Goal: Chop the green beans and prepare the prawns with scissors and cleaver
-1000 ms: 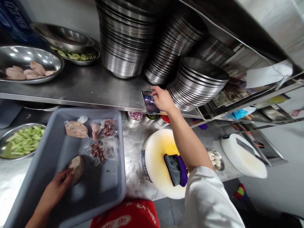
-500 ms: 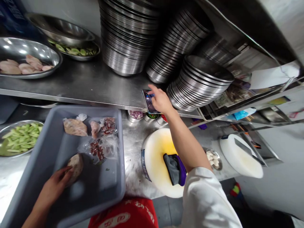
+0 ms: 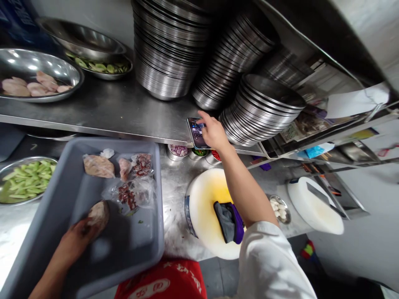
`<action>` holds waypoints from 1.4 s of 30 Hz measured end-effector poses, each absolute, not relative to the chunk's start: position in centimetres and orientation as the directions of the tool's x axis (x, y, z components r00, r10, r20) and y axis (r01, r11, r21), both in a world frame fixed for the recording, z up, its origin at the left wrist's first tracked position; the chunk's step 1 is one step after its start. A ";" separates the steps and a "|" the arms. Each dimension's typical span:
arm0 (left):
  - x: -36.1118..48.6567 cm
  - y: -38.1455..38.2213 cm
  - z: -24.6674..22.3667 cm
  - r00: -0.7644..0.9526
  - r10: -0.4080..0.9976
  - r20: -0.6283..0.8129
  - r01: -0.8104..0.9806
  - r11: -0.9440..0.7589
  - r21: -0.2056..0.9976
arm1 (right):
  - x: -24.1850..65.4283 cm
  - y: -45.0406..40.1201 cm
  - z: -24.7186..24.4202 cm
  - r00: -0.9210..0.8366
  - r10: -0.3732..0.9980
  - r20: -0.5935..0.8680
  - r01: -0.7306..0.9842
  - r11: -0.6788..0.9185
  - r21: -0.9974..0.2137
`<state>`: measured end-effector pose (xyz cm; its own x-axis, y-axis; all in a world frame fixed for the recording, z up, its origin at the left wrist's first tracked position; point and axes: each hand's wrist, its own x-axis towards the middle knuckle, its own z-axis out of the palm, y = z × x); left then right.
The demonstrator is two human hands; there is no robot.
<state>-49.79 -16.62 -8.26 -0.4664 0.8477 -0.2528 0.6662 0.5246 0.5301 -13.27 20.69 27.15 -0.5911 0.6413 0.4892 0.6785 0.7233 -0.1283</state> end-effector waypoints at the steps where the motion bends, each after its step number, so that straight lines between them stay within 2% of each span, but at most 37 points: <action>1: -49.8 -16.7 -8.3 -0.456 0.853 -0.253 0.681 0.518 0.518 | -13.2 20.6 27.2 -0.593 0.639 0.490 0.678 0.725 -0.125; 9: -49.9 -16.9 -7.8 -0.464 0.848 -0.257 0.709 0.530 0.466 | -12.6 20.1 27.4 -0.583 0.640 0.501 0.689 0.715 -0.113; 15: -49.9 -16.5 -8.1 -0.436 0.851 -0.292 0.707 0.525 0.474 | -12.0 18.6 27.7 -0.519 0.599 0.610 0.661 0.734 -0.159; 21: -50.1 -16.3 -8.8 -0.452 0.838 -0.307 0.700 0.546 0.460 | -10.7 17.2 26.3 -0.477 0.585 0.656 0.644 0.741 -0.193; 26: -50.5 -16.3 -9.4 -0.430 0.853 -0.295 0.719 0.521 0.460 | -10.3 17.1 25.0 -0.477 0.600 0.642 0.655 0.730 -0.195; 30: -50.6 -16.0 -9.4 -0.428 0.851 -0.303 0.708 0.524 0.473 | -10.3 17.3 25.0 -0.571 0.612 0.548 0.638 0.750 -0.172; 35: -50.3 -15.7 -9.0 -0.403 0.877 -0.262 0.713 0.481 0.511 | -10.4 16.9 25.9 -0.468 0.597 0.651 0.648 0.733 -0.206; 42: -50.3 -15.9 -9.0 -0.433 0.854 -0.289 0.694 0.521 0.497 | -9.9 16.3 26.3 -0.454 0.613 0.647 0.658 0.720 -0.220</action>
<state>-50.25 -15.90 -9.01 -0.4334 0.8536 -0.2891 0.6945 0.5208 0.4965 -9.90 16.26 26.30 -0.4536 0.6129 0.6470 0.6582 0.7199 -0.2205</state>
